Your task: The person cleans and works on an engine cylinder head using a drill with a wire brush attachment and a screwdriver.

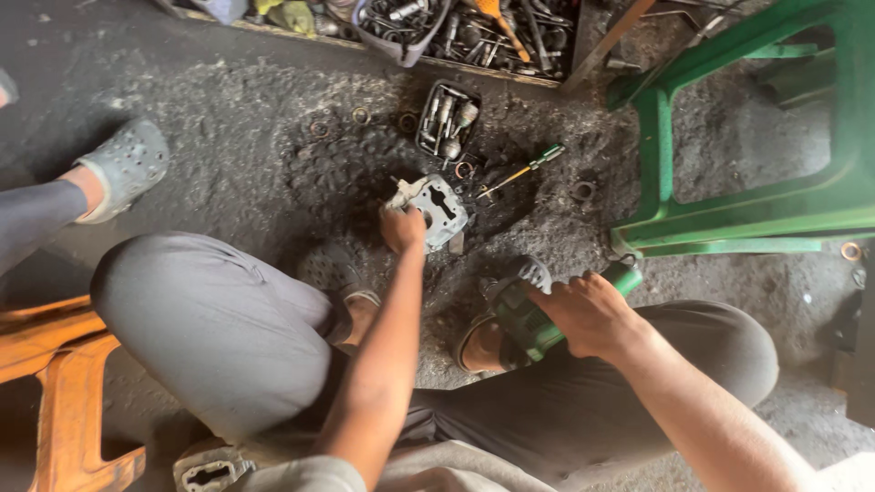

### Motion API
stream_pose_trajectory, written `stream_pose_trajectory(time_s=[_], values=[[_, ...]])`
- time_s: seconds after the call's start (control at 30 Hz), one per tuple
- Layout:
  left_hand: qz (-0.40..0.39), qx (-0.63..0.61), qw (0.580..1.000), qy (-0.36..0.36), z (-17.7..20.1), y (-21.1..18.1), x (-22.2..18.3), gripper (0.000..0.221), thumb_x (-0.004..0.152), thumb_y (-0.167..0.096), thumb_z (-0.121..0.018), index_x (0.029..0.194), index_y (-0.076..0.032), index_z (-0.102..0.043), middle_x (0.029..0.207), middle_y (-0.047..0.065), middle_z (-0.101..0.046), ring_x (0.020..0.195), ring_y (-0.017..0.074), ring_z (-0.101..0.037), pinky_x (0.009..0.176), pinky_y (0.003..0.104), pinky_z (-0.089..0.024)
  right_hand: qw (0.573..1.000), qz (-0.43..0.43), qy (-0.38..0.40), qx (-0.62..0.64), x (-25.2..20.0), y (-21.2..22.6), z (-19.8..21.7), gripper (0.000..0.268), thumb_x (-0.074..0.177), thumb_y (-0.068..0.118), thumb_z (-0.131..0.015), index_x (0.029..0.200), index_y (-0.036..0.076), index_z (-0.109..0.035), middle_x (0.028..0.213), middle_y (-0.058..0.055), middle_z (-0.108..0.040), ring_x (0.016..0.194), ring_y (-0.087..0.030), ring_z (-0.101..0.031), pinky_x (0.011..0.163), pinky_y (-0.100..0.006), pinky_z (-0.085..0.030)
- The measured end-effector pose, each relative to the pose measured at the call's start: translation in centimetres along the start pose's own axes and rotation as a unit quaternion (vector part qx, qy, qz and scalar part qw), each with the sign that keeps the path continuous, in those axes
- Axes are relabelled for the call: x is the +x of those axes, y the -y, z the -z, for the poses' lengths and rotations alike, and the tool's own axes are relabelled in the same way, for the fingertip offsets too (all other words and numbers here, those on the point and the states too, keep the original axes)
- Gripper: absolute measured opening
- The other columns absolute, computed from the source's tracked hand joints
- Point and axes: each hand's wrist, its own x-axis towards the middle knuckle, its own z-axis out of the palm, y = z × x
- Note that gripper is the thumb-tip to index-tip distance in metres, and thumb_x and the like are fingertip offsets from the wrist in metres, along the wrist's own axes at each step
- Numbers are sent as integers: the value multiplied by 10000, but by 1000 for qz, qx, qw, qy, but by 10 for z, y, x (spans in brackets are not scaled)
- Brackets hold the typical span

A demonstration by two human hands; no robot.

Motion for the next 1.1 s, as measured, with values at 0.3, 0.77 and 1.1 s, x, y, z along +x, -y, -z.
stream_pose_trajectory(time_s=[0.3, 0.77, 1.1], values=[[236, -423, 741, 466, -54, 47, -145, 479, 888, -519, -681, 1189, -147, -671, 1190, 103, -678, 1008, 260, -671, 884, 480, -545, 990, 71, 8, -121, 11, 26, -14, 855, 782, 127, -764, 1530, 77, -354, 889, -112, -738, 853, -296, -727, 714, -413, -564], [271, -685, 577, 352, 17, -30, -81, 171, 916, -181, -743, 852, -65, -634, 703, 43, -610, 609, 182, -588, 632, 323, -560, 978, 47, -178, -101, 5, 20, 6, 883, 730, 39, -694, 1563, 91, -406, 759, -84, -710, 635, -243, -719, 576, -382, -576], [228, -678, 603, 353, 5, -18, -90, 188, 829, -130, -775, 904, -108, -604, 677, 23, -595, 595, 166, -595, 597, 331, -551, 954, 90, -225, -175, 35, 24, 4, 747, 769, 64, -699, 1482, 124, -484, 697, -64, -702, 607, -227, -709, 522, -342, -585]])
